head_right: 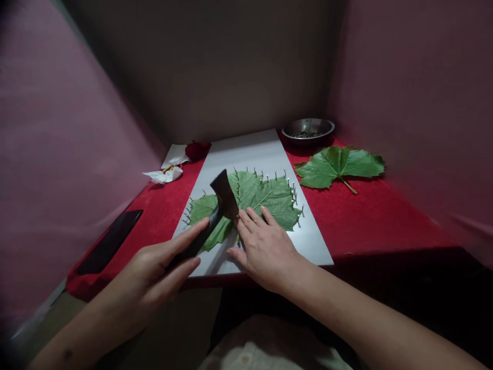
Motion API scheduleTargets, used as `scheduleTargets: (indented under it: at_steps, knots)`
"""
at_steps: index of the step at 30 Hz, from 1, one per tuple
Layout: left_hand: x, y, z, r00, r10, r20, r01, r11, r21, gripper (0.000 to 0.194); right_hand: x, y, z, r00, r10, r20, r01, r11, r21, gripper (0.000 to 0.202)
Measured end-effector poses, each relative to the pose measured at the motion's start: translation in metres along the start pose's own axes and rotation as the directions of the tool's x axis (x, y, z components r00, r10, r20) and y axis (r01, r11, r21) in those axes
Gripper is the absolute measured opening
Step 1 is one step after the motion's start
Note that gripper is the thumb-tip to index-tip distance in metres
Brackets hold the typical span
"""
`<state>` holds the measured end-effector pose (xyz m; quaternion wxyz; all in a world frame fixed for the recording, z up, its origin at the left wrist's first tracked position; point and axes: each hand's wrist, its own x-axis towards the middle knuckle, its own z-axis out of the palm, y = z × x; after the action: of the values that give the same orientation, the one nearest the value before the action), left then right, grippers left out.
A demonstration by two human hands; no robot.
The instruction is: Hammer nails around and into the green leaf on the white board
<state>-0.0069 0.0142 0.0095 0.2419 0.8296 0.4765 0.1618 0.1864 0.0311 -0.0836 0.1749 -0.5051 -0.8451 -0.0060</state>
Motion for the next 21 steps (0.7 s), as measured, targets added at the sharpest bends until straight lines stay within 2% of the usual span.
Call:
scheduleTargets:
  at_steps: [2,4,7,9,12,14,17,21]
  knots:
    - [-0.002,0.005,-0.006,0.999,0.007,-0.043,-0.007,1.0,0.003,0.051,0.0,0.0,0.0,1.0,-0.002,0.007,0.002,1.0,0.0,0.064]
    - [-0.009,0.012,-0.015,0.988,0.043,-0.145,-0.038,0.999,0.036,0.053,0.0,0.0,-0.001,1.0,0.003,0.019,-0.003,1.0,0.001,0.062]
    - [-0.015,0.018,-0.02,0.943,0.092,-0.32,-0.076,0.995,0.062,0.057,-0.001,0.0,-0.001,1.0,0.006,0.022,-0.006,1.0,0.009,0.062]
    - [-0.011,0.014,-0.014,0.949,0.087,-0.304,-0.078,0.996,0.041,0.057,0.0,0.0,-0.001,1.0,0.002,0.007,-0.002,1.0,0.012,0.063]
    - [0.0,0.002,0.0,0.997,0.003,-0.072,-0.003,1.0,0.004,0.052,0.0,-0.001,-0.001,1.0,0.004,-0.009,-0.003,1.0,0.009,0.064]
    - [0.005,-0.003,0.004,0.998,-0.056,-0.03,0.055,0.998,-0.03,0.05,0.0,-0.001,-0.001,1.0,0.007,-0.011,-0.007,1.0,0.007,0.064]
    - [0.001,-0.001,-0.003,0.992,-0.08,-0.094,0.076,0.996,-0.048,0.05,0.0,0.0,0.0,1.0,0.003,-0.011,-0.003,1.0,0.007,0.064]
    - [-0.015,0.009,-0.016,0.965,-0.039,-0.259,0.032,0.999,-0.033,0.055,-0.001,0.001,0.0,1.0,0.004,-0.001,-0.004,1.0,0.016,0.063]
